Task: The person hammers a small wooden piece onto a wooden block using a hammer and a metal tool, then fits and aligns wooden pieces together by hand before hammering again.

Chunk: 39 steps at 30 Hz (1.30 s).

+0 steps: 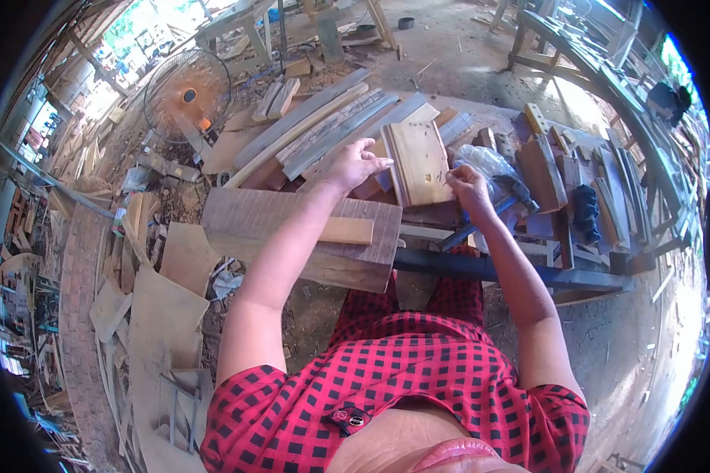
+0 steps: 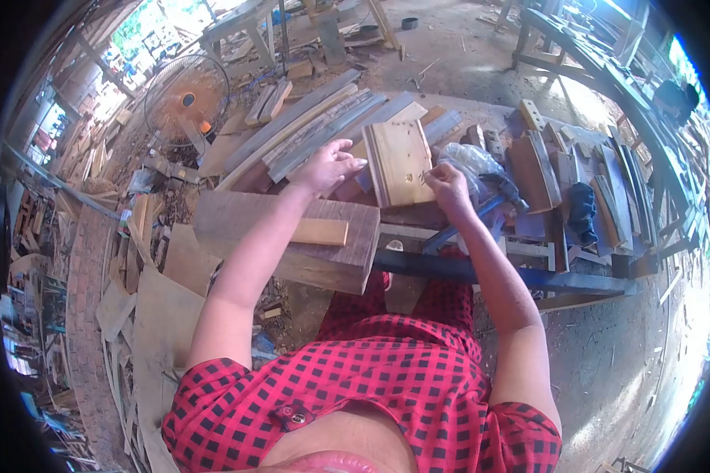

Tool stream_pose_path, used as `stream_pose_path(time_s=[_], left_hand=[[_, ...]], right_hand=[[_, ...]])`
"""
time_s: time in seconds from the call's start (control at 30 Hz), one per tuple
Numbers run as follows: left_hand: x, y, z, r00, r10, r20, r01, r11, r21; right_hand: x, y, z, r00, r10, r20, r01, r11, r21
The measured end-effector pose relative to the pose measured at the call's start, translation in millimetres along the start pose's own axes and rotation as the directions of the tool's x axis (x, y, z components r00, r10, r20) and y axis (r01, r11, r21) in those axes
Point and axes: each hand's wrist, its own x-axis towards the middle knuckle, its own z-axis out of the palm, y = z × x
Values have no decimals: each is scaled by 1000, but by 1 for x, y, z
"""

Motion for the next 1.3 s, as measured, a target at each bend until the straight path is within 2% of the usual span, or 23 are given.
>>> stream_pose_path(time_s=[0.03, 0.1, 0.17, 0.23, 0.27, 0.33, 0.4, 0.47, 0.5, 0.57, 0.7, 0.77, 0.8, 0.83, 0.93, 1.0, 1.03, 1.1, 1.13, 1.17, 1.2, 1.23, 1.3], left_hand=[[13, 2, 9, 996, -81, -38, 75, 987, -143], [48, -19, 16, 994, -56, -91, 49, 995, -82], [49, -8, 13, 993, -79, -86, 84, 994, 67], [40, -10, -7, 998, 36, 48, -48, 956, 289], [29, -10, -20, 983, 94, 156, -147, 917, 370], [-11, 7, -45, 955, 53, 292, -230, 756, 613], [-47, 6, -66, 904, 21, 428, -319, 698, 640], [-78, -7, -72, 890, -12, 455, -300, 737, 606], [-92, -14, -68, 907, 98, 411, -356, 700, 619], [-105, -19, -63, 909, 212, 360, -401, 684, 609], [-102, -25, -55, 884, 353, 307, -467, 629, 622], [-87, -14, -49, 944, 267, 195, -331, 758, 562], [-73, 4, -43, 934, 327, 142, -351, 778, 521], [-53, 20, -37, 939, 321, 126, -341, 814, 470], [29, 30, -25, 943, 299, 147, -332, 878, 344], [88, 24, -14, 912, 364, 188, -409, 776, 481], [114, 13, -10, 909, 371, 188, -415, 775, 476], [153, -6, 2, 970, 110, 216, -183, 916, 357], [157, -5, 7, 968, 118, 223, -192, 918, 347], [159, -6, 12, 969, 27, 246, -95, 959, 266], [160, -6, 15, 959, -63, 275, 11, 982, 189], [158, -4, 17, 960, -59, 275, 7, 983, 185], [149, 2, 16, 961, 131, 245, -89, 981, -174]], right_hand=[[2, 4, -1, 1000, -10, -1, 10, 999, 40], [-14, -16, 2, 987, 78, 139, -107, 970, 217], [-35, -39, 2, 954, 90, 285, -159, 960, 230], [-54, -48, -2, 903, 29, 430, -155, 953, 260], [-59, -43, -3, 903, 35, 429, -167, 947, 274], [-64, -31, -8, 905, -1, 424, -139, 944, 300], [-54, -16, -14, 944, -11, 330, -112, 929, 351], [-32, 1, -18, 972, 1, 237, -96, 915, 392], [-20, 10, -14, 985, 17, 170, -85, 910, 406], [5, 29, -5, 988, -152, -17, 152, 969, 195], [36, 25, 9, 981, -163, -106, 170, 984, 62], [49, 16, 15, 998, -49, -25, 40, 962, -272], [51, 8, 18, 999, -30, -42, 12, 928, -373], [56, 1, 20, 999, -30, -45, 12, 929, -370], [75, -9, 24, 978, 193, 75, -117, 816, -566], [77, -17, 26, 974, 219, 57, -149, 810, -566], [77, -20, 26, 967, 253, 34, -190, 801, -567], [83, -7, 27, 962, 274, 1, -250, 879, -407], [86, 7, 28, 971, 238, -4, -229, 930, -288], [88, 20, 28, 980, 200, -11, -199, 966, -165], [76, 13, 27, 988, 80, -128, -94, 990, -109], [71, 17, 26, 988, 78, -131, -93, 989, -113], [61, 24, 25, 969, -119, -216, 163, 966, 200]])
